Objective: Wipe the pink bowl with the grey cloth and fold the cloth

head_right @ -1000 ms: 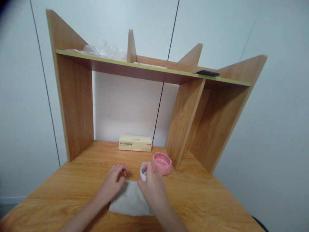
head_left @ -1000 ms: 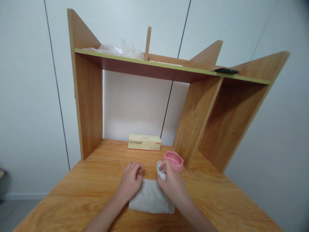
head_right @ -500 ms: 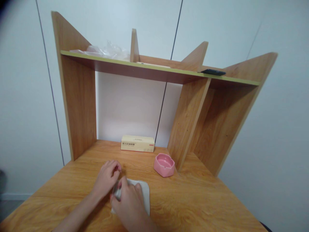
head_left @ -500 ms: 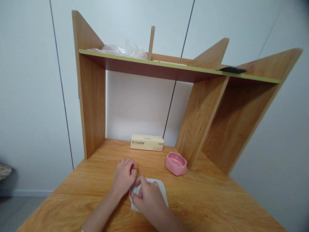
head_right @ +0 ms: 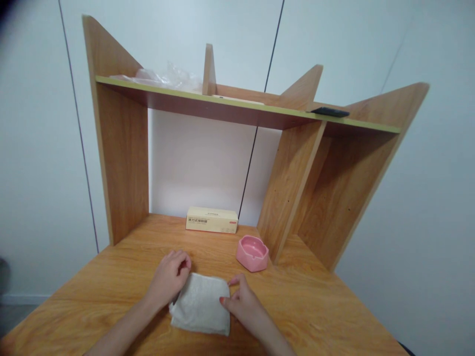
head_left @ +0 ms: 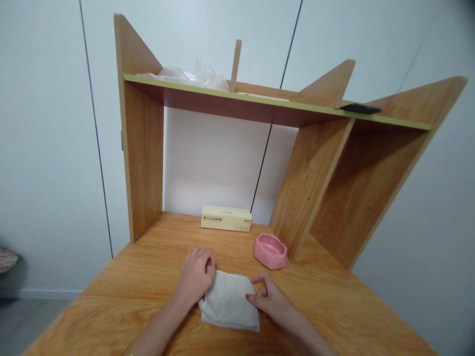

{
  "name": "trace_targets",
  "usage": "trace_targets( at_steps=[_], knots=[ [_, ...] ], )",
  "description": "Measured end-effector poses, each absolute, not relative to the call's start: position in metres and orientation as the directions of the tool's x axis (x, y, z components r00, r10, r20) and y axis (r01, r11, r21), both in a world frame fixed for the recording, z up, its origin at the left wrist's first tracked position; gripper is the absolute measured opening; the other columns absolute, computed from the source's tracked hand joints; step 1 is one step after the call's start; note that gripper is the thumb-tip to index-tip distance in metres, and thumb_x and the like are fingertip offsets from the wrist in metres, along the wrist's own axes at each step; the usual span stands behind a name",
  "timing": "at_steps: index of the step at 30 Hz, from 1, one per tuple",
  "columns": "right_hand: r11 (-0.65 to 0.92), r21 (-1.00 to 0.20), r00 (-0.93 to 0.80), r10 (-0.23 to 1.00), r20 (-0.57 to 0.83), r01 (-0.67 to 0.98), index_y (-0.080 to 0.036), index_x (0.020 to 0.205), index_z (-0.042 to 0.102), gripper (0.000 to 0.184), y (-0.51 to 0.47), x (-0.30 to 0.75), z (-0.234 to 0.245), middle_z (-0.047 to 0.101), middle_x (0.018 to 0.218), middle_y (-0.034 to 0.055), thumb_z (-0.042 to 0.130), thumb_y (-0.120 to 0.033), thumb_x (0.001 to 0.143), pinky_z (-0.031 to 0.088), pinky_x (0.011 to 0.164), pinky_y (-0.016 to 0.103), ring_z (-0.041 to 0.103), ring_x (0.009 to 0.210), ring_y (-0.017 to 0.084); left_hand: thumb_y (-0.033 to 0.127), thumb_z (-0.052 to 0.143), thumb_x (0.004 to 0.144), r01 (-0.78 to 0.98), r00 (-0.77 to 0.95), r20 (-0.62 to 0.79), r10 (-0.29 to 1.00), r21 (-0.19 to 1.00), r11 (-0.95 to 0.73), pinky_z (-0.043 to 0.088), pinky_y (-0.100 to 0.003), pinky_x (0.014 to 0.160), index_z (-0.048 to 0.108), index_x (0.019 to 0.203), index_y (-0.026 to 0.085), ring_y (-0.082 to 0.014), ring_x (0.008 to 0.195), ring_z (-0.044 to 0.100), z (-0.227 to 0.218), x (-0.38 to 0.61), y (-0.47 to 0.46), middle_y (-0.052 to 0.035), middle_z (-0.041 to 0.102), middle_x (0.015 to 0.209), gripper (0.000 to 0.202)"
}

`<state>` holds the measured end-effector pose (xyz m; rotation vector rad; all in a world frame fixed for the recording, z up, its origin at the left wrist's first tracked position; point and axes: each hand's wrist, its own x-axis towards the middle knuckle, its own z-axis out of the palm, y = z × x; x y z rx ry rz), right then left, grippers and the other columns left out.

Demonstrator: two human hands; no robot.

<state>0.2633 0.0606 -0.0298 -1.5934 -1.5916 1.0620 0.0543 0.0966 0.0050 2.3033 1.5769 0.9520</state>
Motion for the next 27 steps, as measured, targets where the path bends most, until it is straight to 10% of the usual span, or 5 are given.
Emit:
trace_targets(
  at_steps=[7, 21, 27],
  knots=[
    [0.047, -0.845, 0.053, 0.995, 0.089, 0.533, -0.024, 0.069, 0.033, 0.022, 0.076, 0.300, -0.034, 0.036, 0.049, -0.0107, 0.051, -0.019, 0.057, 0.027, 0.046, 0.020, 0.039, 0.046, 0.010, 0.010, 0.038, 0.070, 0.769, 0.230, 0.405, 0.885, 0.482, -0.420, 0.034, -0.029, 0.071, 0.049, 0.066, 0.020, -0.0192, 0.078, 0.050, 0.001, 0.053, 0.099, -0.0025, 0.058, 0.074, 0.015],
    [-0.138, -0.253, 0.220, 0.916, 0.336, 0.958, -0.019, 0.067, 0.050, 0.003, 0.077, 0.354, 0.000, 0.055, 0.073, 0.0067, 0.048, -0.017, 0.067, 0.034, 0.061, 0.028, 0.052, 0.070, 0.020, 0.009, 0.038, 0.069, 0.764, 0.260, 0.387, 0.884, 0.477, -0.434, 0.034, -0.029, 0.076, 0.050, 0.065, 0.019, -0.0175, 0.074, 0.052, -0.006, 0.058, 0.099, -0.0027, 0.058, 0.073, 0.016],
    [0.234, -0.684, -0.127, 0.971, 0.203, 0.691, -0.020, 0.067, 0.047, 0.012, 0.082, 0.251, -0.003, 0.049, 0.056, -0.0026, 0.042, -0.027, 0.075, 0.033, 0.052, 0.022, 0.048, 0.055, 0.012, 0.010, 0.039, 0.070, 0.771, 0.239, 0.240, 0.941, 0.542, -0.334, 0.033, -0.023, 0.060, 0.052, 0.070, 0.018, -0.0141, 0.067, 0.052, -0.005, 0.058, 0.098, -0.0014, 0.058, 0.071, 0.015]
  ],
)
